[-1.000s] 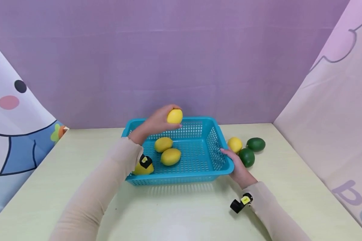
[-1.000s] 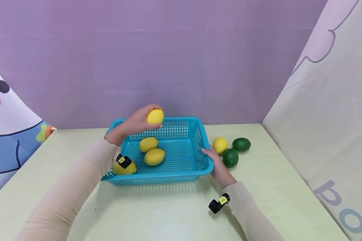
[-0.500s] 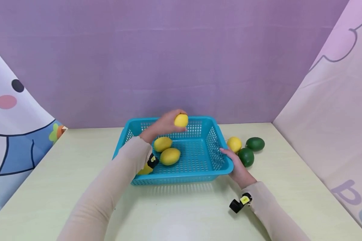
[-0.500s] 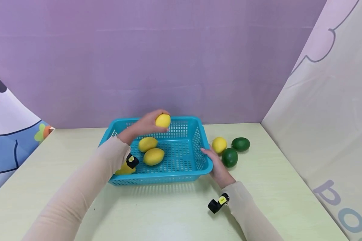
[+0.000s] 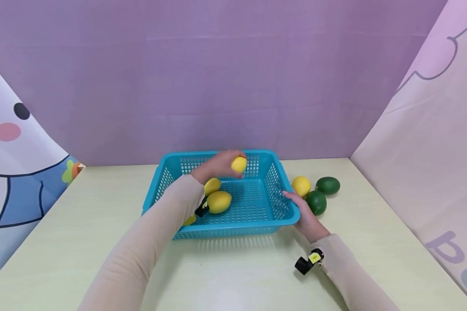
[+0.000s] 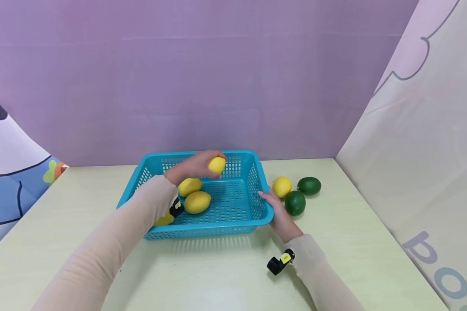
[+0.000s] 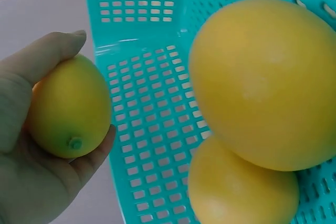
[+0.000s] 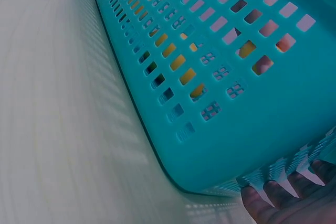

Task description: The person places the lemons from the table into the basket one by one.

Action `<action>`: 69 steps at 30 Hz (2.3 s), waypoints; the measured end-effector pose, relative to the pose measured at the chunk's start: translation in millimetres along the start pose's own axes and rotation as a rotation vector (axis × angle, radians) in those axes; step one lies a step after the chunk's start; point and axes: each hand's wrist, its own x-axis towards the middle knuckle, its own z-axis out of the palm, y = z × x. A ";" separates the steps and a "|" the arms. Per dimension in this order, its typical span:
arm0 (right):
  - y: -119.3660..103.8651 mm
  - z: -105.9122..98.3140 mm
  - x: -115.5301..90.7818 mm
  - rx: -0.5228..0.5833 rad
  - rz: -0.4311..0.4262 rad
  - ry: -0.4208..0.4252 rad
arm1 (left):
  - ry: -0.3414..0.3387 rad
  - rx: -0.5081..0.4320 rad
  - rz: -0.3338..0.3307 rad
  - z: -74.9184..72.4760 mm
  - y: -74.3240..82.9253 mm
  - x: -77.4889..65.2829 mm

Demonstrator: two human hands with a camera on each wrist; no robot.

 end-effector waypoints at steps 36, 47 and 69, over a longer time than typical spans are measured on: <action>0.6 3.0 -0.1 -0.002 -0.002 0.000 | -0.237 0.259 -0.177 28.6 -11.0 -4.0; 0.3 2.3 -1.5 0.003 0.004 -0.004 | -0.324 0.274 -0.152 34.3 -10.7 -4.0; 1.4 4.3 0.7 -0.009 -0.005 -0.026 | -0.371 0.229 -0.298 30.8 -9.8 -15.1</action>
